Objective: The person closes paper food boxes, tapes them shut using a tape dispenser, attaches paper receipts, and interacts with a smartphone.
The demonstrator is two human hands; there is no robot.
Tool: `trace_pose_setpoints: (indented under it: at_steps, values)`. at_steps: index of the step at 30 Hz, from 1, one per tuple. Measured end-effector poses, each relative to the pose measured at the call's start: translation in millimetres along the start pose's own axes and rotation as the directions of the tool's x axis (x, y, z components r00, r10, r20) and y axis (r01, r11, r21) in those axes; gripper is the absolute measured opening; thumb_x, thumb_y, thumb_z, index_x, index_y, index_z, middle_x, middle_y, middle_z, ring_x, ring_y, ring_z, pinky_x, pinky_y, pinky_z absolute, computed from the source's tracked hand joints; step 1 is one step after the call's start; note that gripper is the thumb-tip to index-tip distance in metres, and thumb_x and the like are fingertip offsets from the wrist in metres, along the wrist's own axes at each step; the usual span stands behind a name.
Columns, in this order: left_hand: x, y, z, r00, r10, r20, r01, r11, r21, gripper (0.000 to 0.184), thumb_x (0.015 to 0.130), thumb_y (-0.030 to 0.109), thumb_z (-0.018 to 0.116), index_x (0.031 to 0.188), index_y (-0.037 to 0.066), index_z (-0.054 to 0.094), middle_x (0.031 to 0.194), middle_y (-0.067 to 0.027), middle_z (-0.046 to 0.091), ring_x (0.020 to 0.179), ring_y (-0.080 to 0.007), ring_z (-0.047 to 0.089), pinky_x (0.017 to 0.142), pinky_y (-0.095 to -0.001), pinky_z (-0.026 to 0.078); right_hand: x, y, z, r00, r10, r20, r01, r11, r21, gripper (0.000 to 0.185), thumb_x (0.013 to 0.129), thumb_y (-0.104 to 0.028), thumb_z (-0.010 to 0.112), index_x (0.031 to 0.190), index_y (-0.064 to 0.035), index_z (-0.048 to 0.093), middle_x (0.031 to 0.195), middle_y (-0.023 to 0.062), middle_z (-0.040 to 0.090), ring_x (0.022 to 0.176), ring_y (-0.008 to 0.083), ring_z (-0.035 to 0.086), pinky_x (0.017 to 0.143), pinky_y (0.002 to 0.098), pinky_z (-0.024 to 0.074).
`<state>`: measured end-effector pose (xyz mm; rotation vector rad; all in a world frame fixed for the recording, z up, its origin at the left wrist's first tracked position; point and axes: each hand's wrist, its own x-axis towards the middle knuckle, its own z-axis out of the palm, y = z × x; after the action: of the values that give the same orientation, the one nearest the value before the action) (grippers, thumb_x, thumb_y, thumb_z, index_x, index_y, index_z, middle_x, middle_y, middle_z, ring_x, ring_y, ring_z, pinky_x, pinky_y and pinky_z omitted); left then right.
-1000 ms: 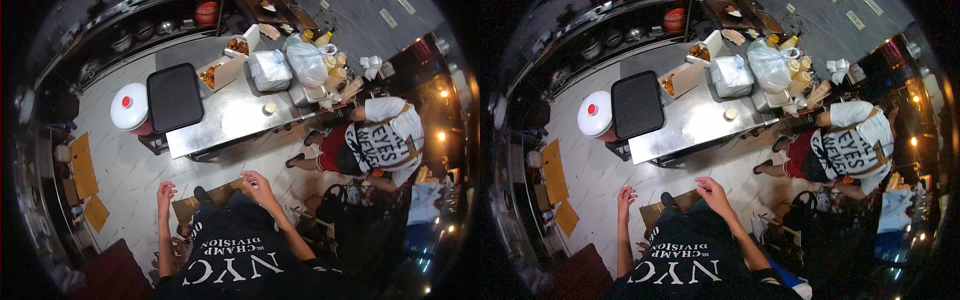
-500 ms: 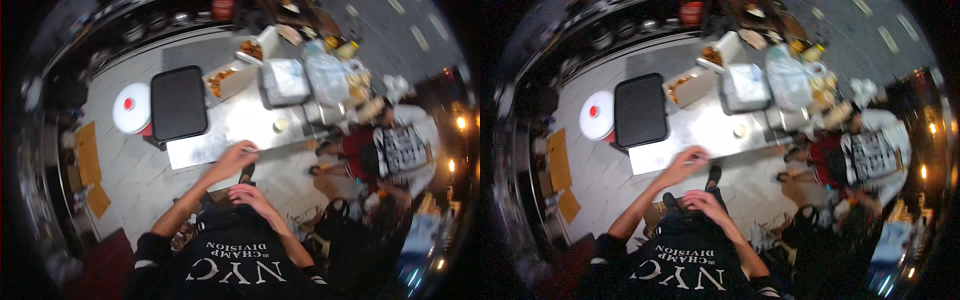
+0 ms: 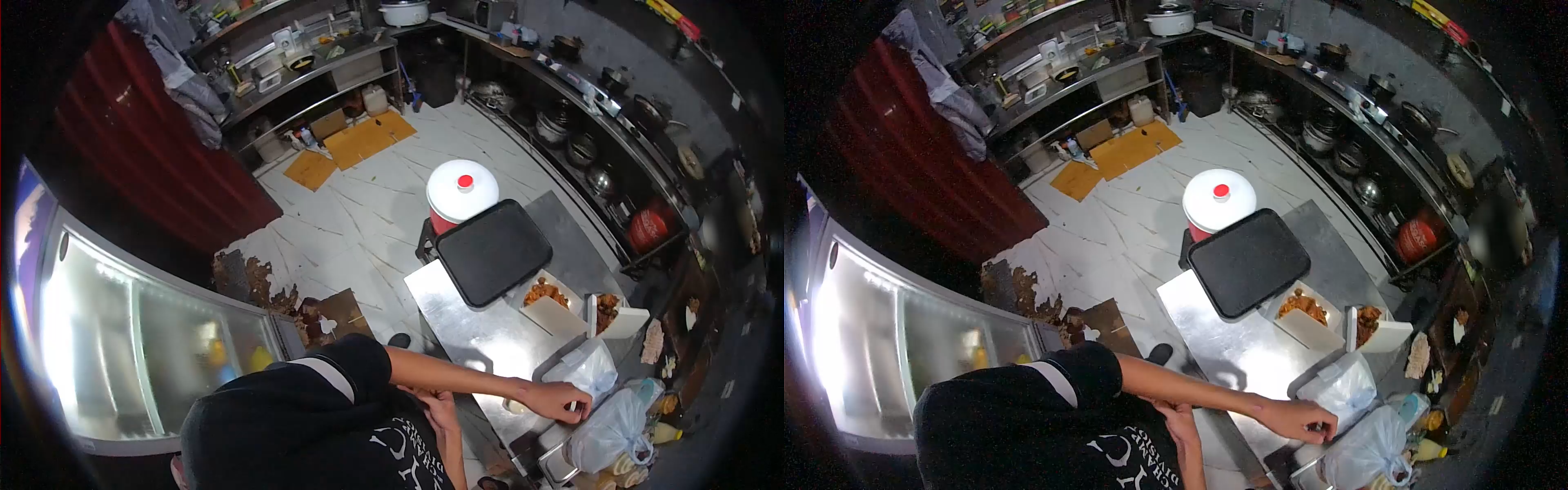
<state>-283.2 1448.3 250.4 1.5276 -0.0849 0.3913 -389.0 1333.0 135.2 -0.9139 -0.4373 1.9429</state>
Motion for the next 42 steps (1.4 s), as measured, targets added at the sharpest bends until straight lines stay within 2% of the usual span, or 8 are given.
trace_pose_setpoints:
  at_steps: [2,7,12,23,29,33,35,42]
  values:
    - [7.1,-1.8,2.8,0.999,-0.004,0.037,0.004,1.0,-0.024,0.019,0.091,0.016,0.059,0.103,0.002,0.057,0.095,-0.0063,0.061,0.086,-0.0139,0.055,0.077,-0.0311,0.047,-11.2,-19.7,9.7,0.999,-0.054,0.006,0.052,0.98,0.194,0.032,0.087,-0.003,0.067,0.119,-0.0016,0.063,0.124,0.0083,0.061,0.113,0.0192,0.058,0.096,0.0318,0.0463]
    - [10.8,1.3,34.6,0.987,-0.093,0.133,0.109,0.988,-0.112,0.021,0.094,0.014,0.058,0.113,0.004,0.059,0.106,-0.0045,0.06,0.1,-0.0128,0.055,0.091,-0.0306,0.045,5.5,2.4,19.3,0.994,0.061,0.095,-0.008,0.876,-0.482,0.05,0.091,-0.018,0.065,0.135,0.001,0.05,0.141,0.012,0.049,0.13,0.0232,0.042,0.111,0.0385,0.031]
    - [0.5,2.9,23.0,0.949,-0.225,0.22,0.244,0.968,-0.063,0.02,0.093,0.012,0.059,0.111,0.002,0.059,0.107,-0.0047,0.063,0.098,-0.0127,0.058,0.09,-0.0297,0.045,25.3,41.3,2.6,0.883,-0.414,0.223,0.395,0.91,0.124,0.058,0.09,-0.014,0.061,0.141,0.0023,0.037,0.144,0.0133,0.043,0.129,0.0221,0.042,0.11,0.0374,0.0322]
    - [13.6,-10.2,53.2,0.834,-0.198,0.515,0.279,0.957,-0.084,0.018,0.094,0.012,0.058,0.11,0.004,0.059,0.104,-0.0033,0.063,0.097,-0.0114,0.058,0.09,-0.0288,0.044,46.4,12.5,3.9,0.969,-0.227,-0.096,0.16,0.875,-0.456,0.05,0.09,-0.02,0.06,0.132,0.0041,0.047,0.136,0.0148,0.052,0.124,0.0238,0.047,0.106,0.0358,0.0368]
    - [-17.4,-43.8,33.9,0.797,-0.249,0.55,0.402,0.899,-0.175,0.02,0.095,0.011,0.057,0.113,0.002,0.058,0.104,-0.0038,0.063,0.096,-0.0106,0.057,0.089,-0.028,0.045,-32.9,10.3,-18.7,0.778,-0.439,-0.449,0.486,0.874,-0.012,0.035,0.088,-0.007,0.061,0.122,0.0011,0.058,0.119,0.0094,0.064,0.111,0.0229,0.059,0.098,0.0384,0.0451]
    - [-60.6,-97.0,7.2,0.75,-0.406,0.522,0.58,0.782,-0.227,0.019,0.096,0.01,0.055,0.114,0.001,0.057,0.104,-0.0064,0.062,0.094,-0.011,0.058,0.088,-0.0271,0.046,-99.8,105.3,-24.3,0.187,-0.347,-0.919,-0.261,0.884,-0.387,0.03,0.09,-0.017,0.065,0.115,-0.0003,0.065,0.101,0.0151,0.07,0.096,0.0194,0.066,0.085,0.0299,0.0496]
    - [-79.5,-112.2,-6.7,0.711,-0.484,0.51,0.652,0.725,-0.222,0.019,0.097,0.01,0.054,0.113,0.001,0.057,0.104,-0.0065,0.062,0.094,-0.0113,0.059,0.088,-0.0273,0.046,-106.5,191.9,-25.4,0.065,-0.029,-0.997,-0.375,0.925,-0.051,0.026,0.085,-0.022,0.07,0.101,-0.0015,0.069,0.087,0.0156,0.07,0.085,0.0217,0.068,0.077,0.0315,0.0507]
    - [-105.4,-141.5,-71.9,0.767,-0.576,0.282,0.633,0.753,-0.183,0.018,0.094,0.005,0.052,0.11,0.001,0.057,0.099,-0.007,0.062,0.089,-0.0134,0.06,0.083,-0.0264,0.048,-107.9,157.2,-63.2,0.077,-0.113,-0.991,-0.606,0.783,-0.136,0.028,0.074,-0.025,0.08,0.083,-0.0053,0.063,0.074,0.0103,0.066,0.076,0.0298,0.065,0.068,0.0412,0.0494]
